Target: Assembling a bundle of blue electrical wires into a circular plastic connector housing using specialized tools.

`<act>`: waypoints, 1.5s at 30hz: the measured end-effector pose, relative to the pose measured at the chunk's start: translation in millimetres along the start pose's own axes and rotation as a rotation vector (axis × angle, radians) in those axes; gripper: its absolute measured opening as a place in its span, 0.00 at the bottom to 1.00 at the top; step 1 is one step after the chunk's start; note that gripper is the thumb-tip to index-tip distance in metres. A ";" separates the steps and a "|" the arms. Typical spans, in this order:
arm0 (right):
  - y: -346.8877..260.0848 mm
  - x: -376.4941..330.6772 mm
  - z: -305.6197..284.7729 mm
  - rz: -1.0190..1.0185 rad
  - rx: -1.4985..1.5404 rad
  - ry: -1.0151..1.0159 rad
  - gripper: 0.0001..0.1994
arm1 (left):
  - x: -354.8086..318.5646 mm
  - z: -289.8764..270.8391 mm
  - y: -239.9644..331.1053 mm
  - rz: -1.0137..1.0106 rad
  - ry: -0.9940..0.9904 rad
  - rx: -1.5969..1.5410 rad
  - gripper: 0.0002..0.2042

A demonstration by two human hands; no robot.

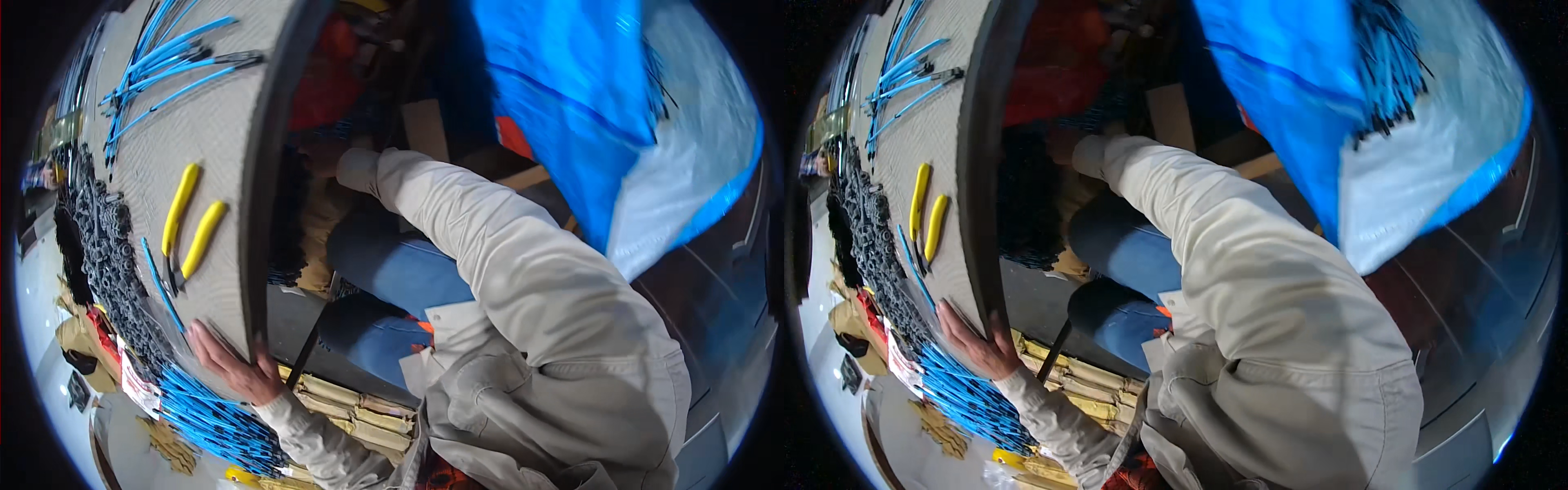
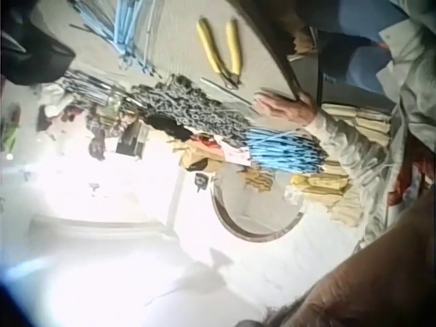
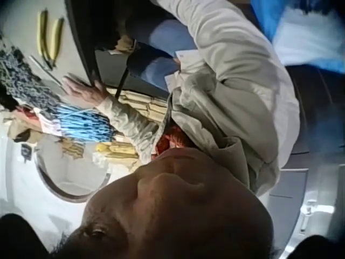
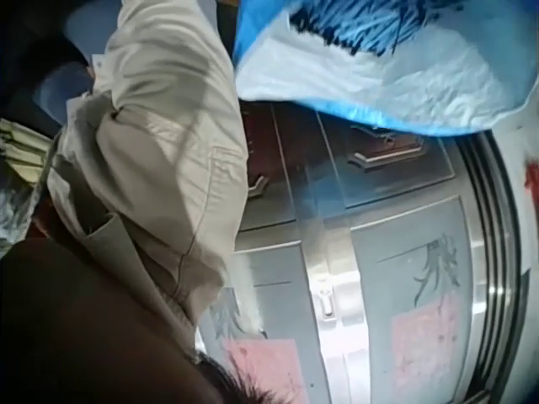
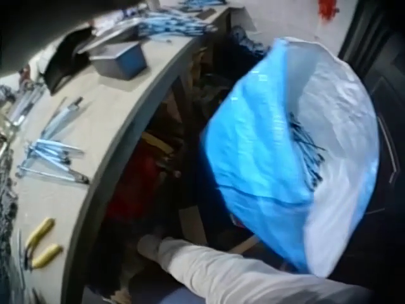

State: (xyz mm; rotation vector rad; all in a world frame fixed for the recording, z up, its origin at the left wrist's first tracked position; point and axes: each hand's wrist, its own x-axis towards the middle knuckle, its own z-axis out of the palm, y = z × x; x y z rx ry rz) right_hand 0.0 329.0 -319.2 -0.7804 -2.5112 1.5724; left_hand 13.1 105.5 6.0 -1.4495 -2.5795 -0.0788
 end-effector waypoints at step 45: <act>-139.9 -269.4 -92.8 -0.646 -0.357 -0.021 0.09 | -72.0 40.1 79.9 0.368 0.173 0.129 0.27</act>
